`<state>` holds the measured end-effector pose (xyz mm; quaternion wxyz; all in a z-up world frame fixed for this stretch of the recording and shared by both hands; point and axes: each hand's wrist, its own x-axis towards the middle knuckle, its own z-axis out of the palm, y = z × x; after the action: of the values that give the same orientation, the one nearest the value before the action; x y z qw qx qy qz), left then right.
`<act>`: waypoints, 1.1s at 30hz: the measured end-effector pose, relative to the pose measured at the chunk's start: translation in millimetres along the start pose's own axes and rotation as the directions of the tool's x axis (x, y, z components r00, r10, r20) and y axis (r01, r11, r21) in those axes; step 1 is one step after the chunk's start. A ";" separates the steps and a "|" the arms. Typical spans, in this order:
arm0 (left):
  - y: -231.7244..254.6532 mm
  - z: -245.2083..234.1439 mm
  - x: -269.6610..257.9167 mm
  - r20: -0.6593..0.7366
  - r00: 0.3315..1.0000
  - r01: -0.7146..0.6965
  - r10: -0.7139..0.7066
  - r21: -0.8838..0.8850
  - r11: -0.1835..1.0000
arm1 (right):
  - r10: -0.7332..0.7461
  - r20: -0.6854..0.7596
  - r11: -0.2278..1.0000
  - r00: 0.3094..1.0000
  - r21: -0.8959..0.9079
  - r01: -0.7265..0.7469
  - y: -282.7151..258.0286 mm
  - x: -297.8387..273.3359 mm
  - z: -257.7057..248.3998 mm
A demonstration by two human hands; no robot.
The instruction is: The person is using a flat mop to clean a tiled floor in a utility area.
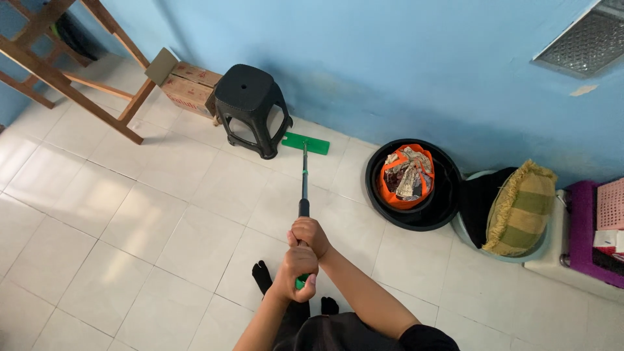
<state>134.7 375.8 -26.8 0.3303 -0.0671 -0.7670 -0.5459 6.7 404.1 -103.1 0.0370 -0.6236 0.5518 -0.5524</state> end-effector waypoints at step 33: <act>23.4 -268.6 7.2 0.022 0.980 -0.187 0.197 -0.239 0.953 | 0.099 -0.049 0.993 0.994 -0.065 -0.102 -54.7 155.3 181.5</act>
<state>256.4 146.3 45.9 0.3541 -0.1924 -0.6939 -0.5968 140.5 209.7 -36.8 0.0308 -0.5831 0.6015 -0.5451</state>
